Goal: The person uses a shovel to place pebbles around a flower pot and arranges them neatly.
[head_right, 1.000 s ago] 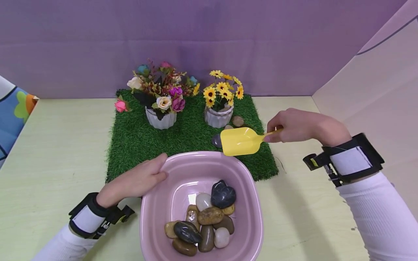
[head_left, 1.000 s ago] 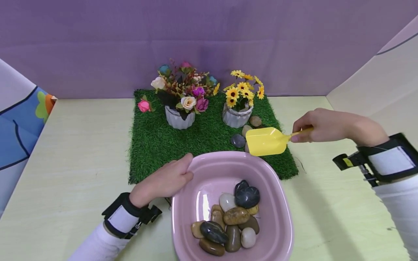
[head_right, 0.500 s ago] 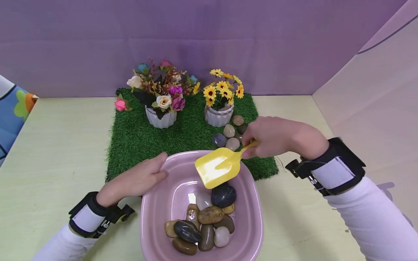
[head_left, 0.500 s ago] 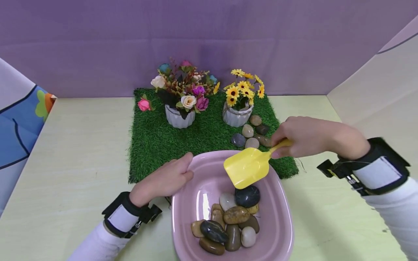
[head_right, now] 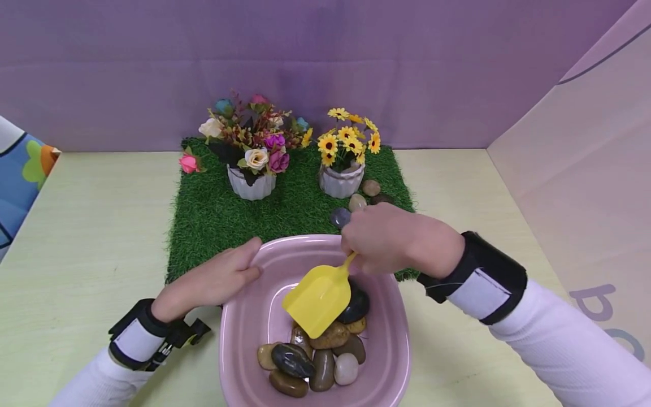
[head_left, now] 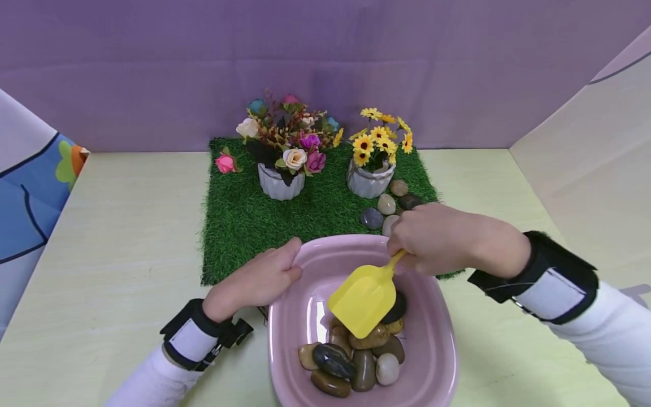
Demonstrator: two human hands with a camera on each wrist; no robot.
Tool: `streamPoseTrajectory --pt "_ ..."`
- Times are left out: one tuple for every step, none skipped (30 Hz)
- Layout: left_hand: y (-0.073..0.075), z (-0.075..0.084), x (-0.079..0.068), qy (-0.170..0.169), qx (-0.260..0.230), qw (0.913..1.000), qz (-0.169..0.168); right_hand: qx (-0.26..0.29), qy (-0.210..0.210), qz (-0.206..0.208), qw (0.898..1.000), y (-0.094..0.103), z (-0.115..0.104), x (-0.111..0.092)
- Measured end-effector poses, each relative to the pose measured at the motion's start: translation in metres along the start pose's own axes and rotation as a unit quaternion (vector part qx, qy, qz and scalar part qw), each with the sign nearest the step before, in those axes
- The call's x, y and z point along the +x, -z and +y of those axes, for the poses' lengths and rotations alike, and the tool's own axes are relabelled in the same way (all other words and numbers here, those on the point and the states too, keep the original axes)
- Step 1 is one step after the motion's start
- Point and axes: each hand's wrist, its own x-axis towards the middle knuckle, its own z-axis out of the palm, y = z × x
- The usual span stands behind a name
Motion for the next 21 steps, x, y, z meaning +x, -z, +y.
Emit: streamPoseTrajectory --pt "0.000 0.000 0.000 0.000 0.000 1.0000 0.000 -0.001 0.001 -0.003 1.000 0.000 -0.001 0.001" --pt "0.000 0.000 0.000 0.000 -0.001 1.0000 0.000 -0.003 0.002 -0.005 1.000 0.000 -0.002 0.002" --pt "0.000 0.000 0.000 0.000 0.001 1.0000 0.001 -0.007 0.003 -0.006 1.000 0.000 -0.003 0.003" --pt "-0.001 0.000 0.000 0.000 0.002 1.0000 0.001 -0.009 0.004 -0.006 1.000 0.000 -0.003 0.004" --pt "-0.001 0.000 0.001 0.001 0.003 1.0000 0.002 -0.011 0.004 -0.004 1.000 0.000 -0.004 0.004" --pt "-0.001 0.000 0.001 0.001 0.004 1.0000 0.003 -0.015 0.003 -0.002 1.000 0.000 -0.005 0.005" --pt "-0.001 0.000 0.001 0.001 0.006 1.0000 0.003 -0.019 0.003 -0.001 1.000 0.000 -0.006 0.005" --pt "-0.001 0.000 0.001 0.000 0.007 1.0000 0.003 -0.023 0.000 -0.001 1.000 0.000 -0.007 0.005" --pt "-0.001 0.000 0.001 0.000 0.008 1.0000 0.003 -0.026 -0.002 -0.002 1.000 0.001 -0.008 0.006" --pt "-0.001 0.000 0.001 0.000 0.008 1.0000 0.003 -0.030 -0.005 -0.004 1.000 0.001 -0.010 0.006" --pt "-0.001 0.000 0.001 0.000 0.007 1.0000 0.002 -0.035 -0.007 -0.006 0.999 0.001 -0.011 0.007" --pt "-0.001 -0.001 0.001 0.000 0.006 1.0000 0.001 -0.043 -0.009 -0.008 0.999 0.001 -0.013 0.007" --pt "-0.001 -0.001 0.001 0.000 0.006 1.0000 0.001 -0.051 -0.010 -0.011 0.999 0.001 -0.015 0.008" --pt "-0.001 -0.001 0.001 0.000 0.005 1.0000 0.002 -0.059 -0.012 -0.014 0.998 0.000 -0.017 0.008" --pt "-0.001 -0.001 0.001 0.000 0.004 1.0000 0.002 -0.067 -0.013 -0.017 0.998 0.000 -0.019 0.009" --pt "-0.001 -0.001 0.001 0.000 0.004 1.0000 0.002 -0.074 -0.016 -0.019 0.997 -0.001 -0.022 0.009" --pt "-0.001 -0.001 0.001 0.000 0.004 1.0000 0.002 -0.079 -0.018 -0.021 0.996 -0.001 -0.024 0.010" --pt "-0.001 -0.001 0.001 0.000 0.004 1.0000 0.003 -0.083 -0.023 -0.024 0.996 -0.002 -0.026 0.010" --pt "-0.001 0.000 0.001 0.000 0.004 1.0000 0.003 -0.086 -0.027 -0.026 0.996 -0.002 -0.028 0.011" --pt "-0.001 0.000 0.001 0.001 0.006 1.0000 0.003 -0.089 -0.032 -0.027 0.995 -0.003 -0.031 0.011" --pt "-0.001 0.000 0.001 0.001 0.007 1.0000 0.004 -0.092 -0.036 -0.026 0.995 -0.004 -0.033 0.012"
